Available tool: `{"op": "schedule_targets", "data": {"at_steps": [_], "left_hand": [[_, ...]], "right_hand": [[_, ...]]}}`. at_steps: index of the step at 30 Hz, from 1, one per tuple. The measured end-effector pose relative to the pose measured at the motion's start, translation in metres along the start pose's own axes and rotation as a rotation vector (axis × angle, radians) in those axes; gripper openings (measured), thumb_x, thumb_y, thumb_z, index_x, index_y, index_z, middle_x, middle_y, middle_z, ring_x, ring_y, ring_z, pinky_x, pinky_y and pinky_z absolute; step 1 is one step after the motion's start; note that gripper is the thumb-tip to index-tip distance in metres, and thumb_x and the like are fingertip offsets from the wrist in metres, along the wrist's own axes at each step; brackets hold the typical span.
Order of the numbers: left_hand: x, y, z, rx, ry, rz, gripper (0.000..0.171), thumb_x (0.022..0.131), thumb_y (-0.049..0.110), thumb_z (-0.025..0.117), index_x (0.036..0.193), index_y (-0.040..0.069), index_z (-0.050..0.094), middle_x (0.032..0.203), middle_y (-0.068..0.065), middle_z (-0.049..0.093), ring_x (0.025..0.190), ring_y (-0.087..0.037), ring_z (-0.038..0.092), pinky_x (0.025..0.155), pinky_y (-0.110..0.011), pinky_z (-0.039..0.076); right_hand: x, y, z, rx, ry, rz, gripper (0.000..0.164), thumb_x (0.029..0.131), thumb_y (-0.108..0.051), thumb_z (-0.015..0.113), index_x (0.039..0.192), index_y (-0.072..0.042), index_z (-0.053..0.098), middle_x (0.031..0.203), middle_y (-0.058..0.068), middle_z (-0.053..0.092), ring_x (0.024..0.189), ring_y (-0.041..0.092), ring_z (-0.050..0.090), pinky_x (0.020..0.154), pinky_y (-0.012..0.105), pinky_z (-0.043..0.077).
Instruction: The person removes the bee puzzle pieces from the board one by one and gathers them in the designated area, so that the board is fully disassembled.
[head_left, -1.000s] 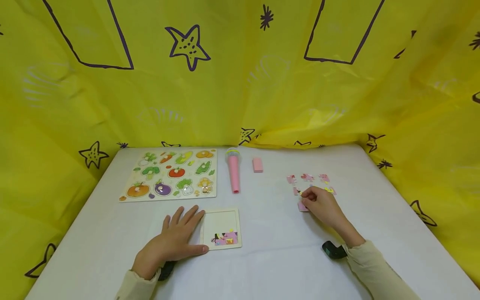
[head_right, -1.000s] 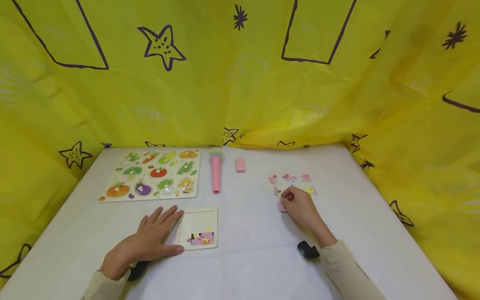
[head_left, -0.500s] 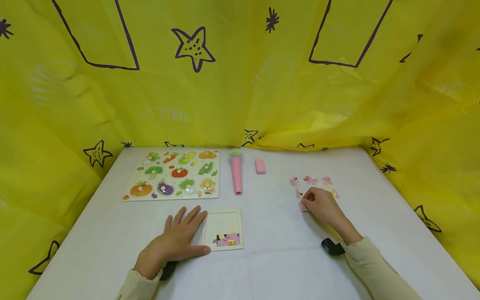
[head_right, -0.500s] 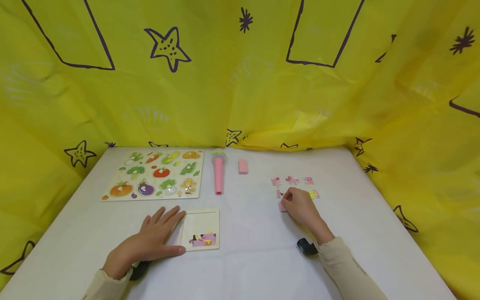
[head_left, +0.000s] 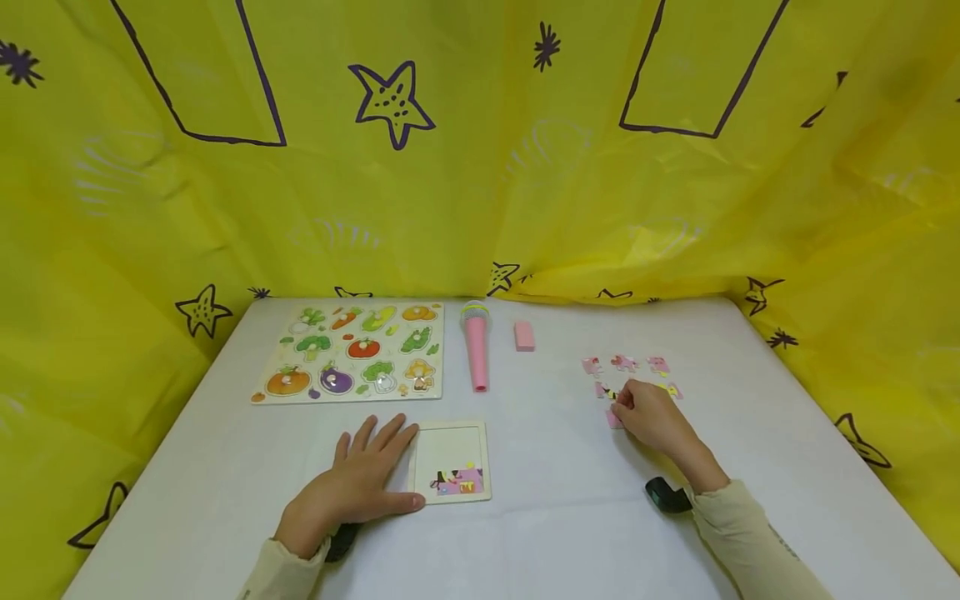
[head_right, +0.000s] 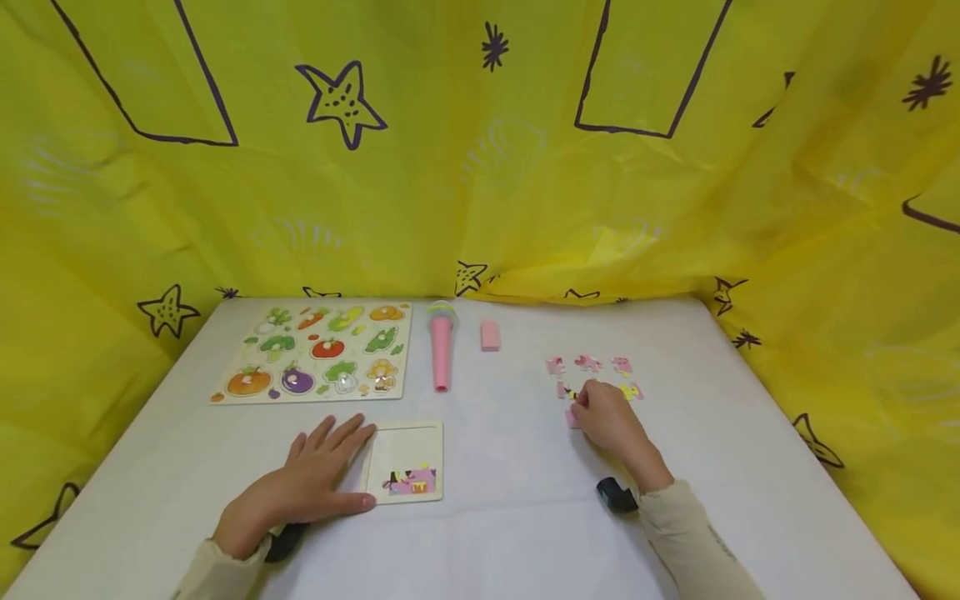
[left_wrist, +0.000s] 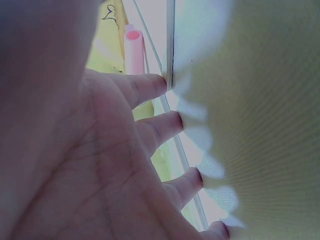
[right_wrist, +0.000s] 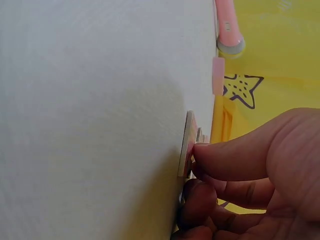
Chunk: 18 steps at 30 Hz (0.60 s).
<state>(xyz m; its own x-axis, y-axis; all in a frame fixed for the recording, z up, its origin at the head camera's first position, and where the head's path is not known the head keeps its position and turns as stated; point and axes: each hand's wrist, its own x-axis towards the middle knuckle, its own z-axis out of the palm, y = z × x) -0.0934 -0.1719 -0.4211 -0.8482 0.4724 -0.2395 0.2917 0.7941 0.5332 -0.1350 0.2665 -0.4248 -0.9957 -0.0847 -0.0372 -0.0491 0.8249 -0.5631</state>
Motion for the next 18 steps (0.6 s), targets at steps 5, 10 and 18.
{"op": "schedule_targets", "data": {"at_steps": [5,10,18], "left_hand": [[0.001,0.000,0.000,0.009,0.001,0.000,0.102,0.088,0.050,0.086,0.166,0.005,0.037,0.174,-0.021,0.023,0.157,-0.057,0.007,0.117,-0.082,0.001],[0.004,0.000,0.003,0.019,-0.003,0.015,0.102,0.089,0.050,0.085,0.166,0.005,0.037,0.174,-0.020,0.024,0.157,-0.057,0.008,0.117,-0.082,0.002],[0.005,-0.001,0.003,0.046,-0.011,-0.032,0.102,0.087,0.049,0.087,0.166,0.006,0.037,0.175,-0.018,0.023,0.158,-0.056,0.007,0.118,-0.080,0.001]], "right_hand": [[0.000,-0.002,0.002,-0.017,0.038,-0.046,0.011,0.098,0.000,0.068,0.090,0.003,0.061,0.078,0.007,0.057,0.073,0.024,0.052,0.066,0.036,0.043],[-0.007,-0.011,0.006,-0.008,0.115,-0.113,0.005,0.097,0.003,0.066,0.092,0.003,0.065,0.081,0.007,0.061,0.077,0.025,0.055,0.070,0.040,0.048],[-0.011,-0.062,0.024,0.058,0.105,-0.281,0.004,0.100,0.004,0.066,0.097,0.004,0.069,0.091,0.007,0.064,0.082,0.022,0.058,0.075,0.041,0.053]]}}
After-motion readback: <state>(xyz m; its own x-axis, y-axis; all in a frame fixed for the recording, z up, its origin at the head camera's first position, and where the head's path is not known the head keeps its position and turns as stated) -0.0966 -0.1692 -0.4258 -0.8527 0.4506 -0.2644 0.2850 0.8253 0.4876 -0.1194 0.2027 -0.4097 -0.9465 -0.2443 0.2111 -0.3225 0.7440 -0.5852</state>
